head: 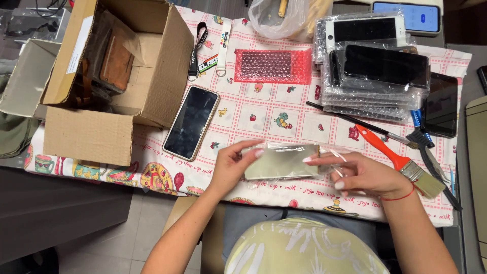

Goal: Cleaning a mobile phone screen component with a brush and placing it into a plastic protective sleeve

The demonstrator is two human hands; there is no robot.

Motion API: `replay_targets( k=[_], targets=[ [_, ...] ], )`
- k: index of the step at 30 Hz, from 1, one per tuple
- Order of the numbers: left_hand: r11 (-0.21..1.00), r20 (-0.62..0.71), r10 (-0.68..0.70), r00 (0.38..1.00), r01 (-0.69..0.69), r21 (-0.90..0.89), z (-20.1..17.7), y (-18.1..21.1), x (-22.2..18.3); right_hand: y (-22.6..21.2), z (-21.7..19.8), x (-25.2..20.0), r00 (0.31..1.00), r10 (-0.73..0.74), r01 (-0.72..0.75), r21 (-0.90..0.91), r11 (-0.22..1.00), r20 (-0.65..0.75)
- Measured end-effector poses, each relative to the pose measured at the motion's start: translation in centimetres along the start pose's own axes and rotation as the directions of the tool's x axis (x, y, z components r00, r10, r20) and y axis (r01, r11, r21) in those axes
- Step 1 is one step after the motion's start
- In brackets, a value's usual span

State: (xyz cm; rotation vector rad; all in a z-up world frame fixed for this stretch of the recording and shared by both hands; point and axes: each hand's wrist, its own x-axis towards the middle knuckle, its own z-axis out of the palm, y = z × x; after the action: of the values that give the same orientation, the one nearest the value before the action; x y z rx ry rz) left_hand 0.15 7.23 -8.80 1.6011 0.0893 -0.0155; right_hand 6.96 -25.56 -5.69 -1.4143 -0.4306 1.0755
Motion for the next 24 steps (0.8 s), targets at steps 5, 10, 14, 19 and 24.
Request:
replay_targets(
  k=[5, 10, 14, 19, 24],
  targets=[
    [0.977, -0.113, -0.101, 0.988, 0.077, -0.197, -1.0, -0.7, 0.9, -0.1, -0.8, -1.4, 0.996, -0.067, 0.078, 0.197, 0.977, -0.062],
    [0.989, -0.222, 0.014, 0.975, -0.047, -0.143, -2.3, -0.8, 1.5, 3.0, -3.8, -4.5, 0.922, -0.220, 0.270, 0.121, 0.955, -0.317],
    [0.986, -0.315, -0.042, 0.948, -0.011, -0.165, -2.7, -0.7, 1.8, 3.4, -5.1, -7.0, 0.519, -0.263, 0.425, -0.022, 0.905, -0.813],
    [0.953, -0.281, -0.099, 0.955, 0.009, -0.303, -0.1, -2.8, 1.2, 3.3, -5.8, -8.9, 0.268, -0.232, 0.549, -0.050, 0.834, -0.935],
    [0.954, -0.275, 0.047, 0.960, -0.124, -0.271, 2.7, -3.3, -1.0, 1.6, -2.5, -6.5, 0.315, -0.219, 0.499, -0.035, 0.866, -0.923]
  ],
)
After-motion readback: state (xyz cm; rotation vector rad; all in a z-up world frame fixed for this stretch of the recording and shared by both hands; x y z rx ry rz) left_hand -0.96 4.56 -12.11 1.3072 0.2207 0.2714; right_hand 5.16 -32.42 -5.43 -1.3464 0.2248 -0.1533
